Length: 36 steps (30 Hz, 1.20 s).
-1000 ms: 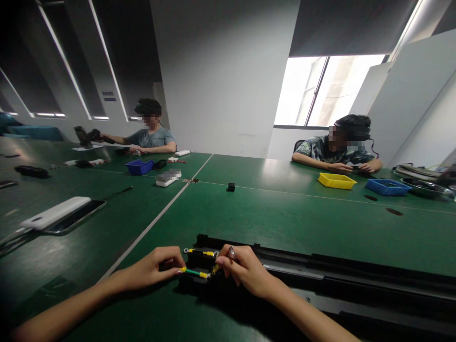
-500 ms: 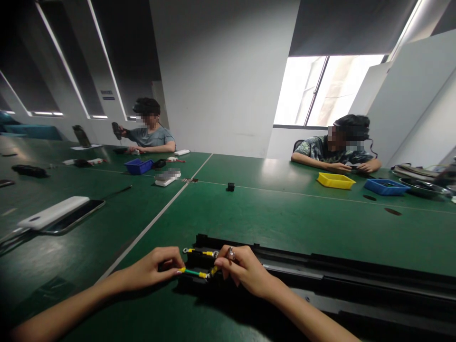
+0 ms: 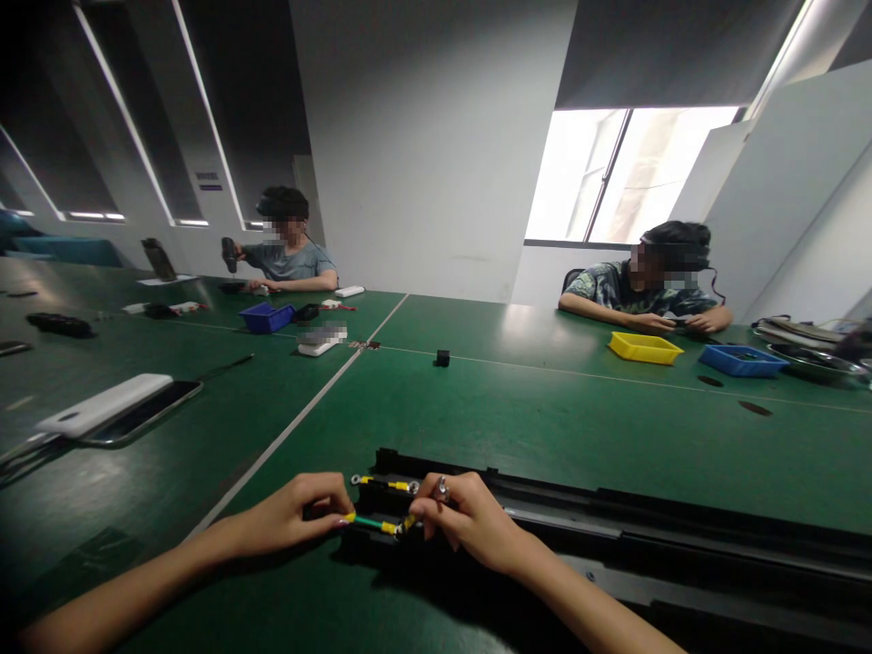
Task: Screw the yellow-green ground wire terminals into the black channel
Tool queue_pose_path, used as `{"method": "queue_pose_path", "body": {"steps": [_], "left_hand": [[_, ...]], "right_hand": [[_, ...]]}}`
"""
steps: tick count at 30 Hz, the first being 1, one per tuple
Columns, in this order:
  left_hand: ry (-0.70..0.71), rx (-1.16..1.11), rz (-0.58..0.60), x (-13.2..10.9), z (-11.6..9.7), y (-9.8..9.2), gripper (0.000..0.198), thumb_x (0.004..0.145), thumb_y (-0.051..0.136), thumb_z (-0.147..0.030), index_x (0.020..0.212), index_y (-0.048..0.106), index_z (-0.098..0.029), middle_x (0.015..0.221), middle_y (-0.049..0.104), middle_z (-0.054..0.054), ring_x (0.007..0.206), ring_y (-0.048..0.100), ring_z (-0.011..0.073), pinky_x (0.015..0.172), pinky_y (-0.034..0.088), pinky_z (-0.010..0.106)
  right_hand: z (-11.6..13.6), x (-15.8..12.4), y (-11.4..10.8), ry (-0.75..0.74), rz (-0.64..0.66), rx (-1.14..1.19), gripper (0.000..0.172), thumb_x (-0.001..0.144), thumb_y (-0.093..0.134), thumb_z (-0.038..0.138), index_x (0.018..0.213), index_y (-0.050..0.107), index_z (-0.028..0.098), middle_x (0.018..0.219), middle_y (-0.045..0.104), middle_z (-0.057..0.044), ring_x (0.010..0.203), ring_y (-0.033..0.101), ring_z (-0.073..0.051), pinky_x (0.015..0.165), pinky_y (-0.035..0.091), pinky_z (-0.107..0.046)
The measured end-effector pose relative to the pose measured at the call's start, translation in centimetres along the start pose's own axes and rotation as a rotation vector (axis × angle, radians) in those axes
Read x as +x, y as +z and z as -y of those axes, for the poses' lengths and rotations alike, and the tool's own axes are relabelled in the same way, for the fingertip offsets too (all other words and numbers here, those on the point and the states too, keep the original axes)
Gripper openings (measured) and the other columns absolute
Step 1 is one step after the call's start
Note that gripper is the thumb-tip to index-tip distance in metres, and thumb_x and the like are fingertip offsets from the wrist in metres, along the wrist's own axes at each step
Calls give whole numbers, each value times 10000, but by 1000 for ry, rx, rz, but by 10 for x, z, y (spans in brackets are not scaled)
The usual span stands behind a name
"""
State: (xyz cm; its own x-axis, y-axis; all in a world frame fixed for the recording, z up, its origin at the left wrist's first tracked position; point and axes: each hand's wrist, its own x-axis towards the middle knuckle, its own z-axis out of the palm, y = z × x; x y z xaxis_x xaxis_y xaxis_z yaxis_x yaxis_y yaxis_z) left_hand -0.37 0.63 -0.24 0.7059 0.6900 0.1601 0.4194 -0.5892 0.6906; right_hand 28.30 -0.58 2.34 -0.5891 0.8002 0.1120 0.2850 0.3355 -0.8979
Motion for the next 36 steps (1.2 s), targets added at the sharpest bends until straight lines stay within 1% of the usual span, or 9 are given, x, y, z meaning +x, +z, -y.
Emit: {"method": "queue_pose_path", "body": {"steps": [8,14,19,24,28,36], "left_hand": [[-8,12,2,0,0,0,79,900,581,-203,877,632,-146,813,590,10,677,527,128,604,399,205],[1,-2,2,1,-1,-1,65,901,583,-189,875,625,-147,841,597,14,706,539,133,621,407,209],[7,-2,3,0,1,0,51,904,587,-179,887,623,-148,853,603,13,723,545,135,636,409,210],[3,-11,-3,-1,3,1,44,902,591,-175,886,622,-148,853,601,11,718,546,131,631,409,202],[0,-15,-3,0,1,0,52,898,588,-173,875,624,-144,842,602,13,715,550,132,628,412,201],[6,-17,-2,1,-3,-1,64,891,590,-171,862,634,-133,836,615,22,718,560,137,639,426,204]], "right_hand": [[-4,-1,0,9,1,28,463,851,565,572,693,618,140,586,616,-16,403,440,-67,400,341,-175],[-6,0,0,-6,2,37,491,844,567,589,689,645,130,572,625,-26,417,449,-71,407,332,-172],[-4,-1,1,-23,-3,19,486,857,555,576,657,625,139,565,624,-28,434,458,-80,411,335,-176],[-2,-1,1,19,-12,6,486,870,521,580,653,569,148,559,594,-14,402,439,-72,399,337,-178],[0,-1,1,53,-9,-16,473,878,499,581,683,546,153,570,576,-5,414,446,-74,409,347,-174],[2,0,1,37,-1,-20,469,897,472,565,675,526,155,563,540,1,418,444,-75,412,344,-177]]}}
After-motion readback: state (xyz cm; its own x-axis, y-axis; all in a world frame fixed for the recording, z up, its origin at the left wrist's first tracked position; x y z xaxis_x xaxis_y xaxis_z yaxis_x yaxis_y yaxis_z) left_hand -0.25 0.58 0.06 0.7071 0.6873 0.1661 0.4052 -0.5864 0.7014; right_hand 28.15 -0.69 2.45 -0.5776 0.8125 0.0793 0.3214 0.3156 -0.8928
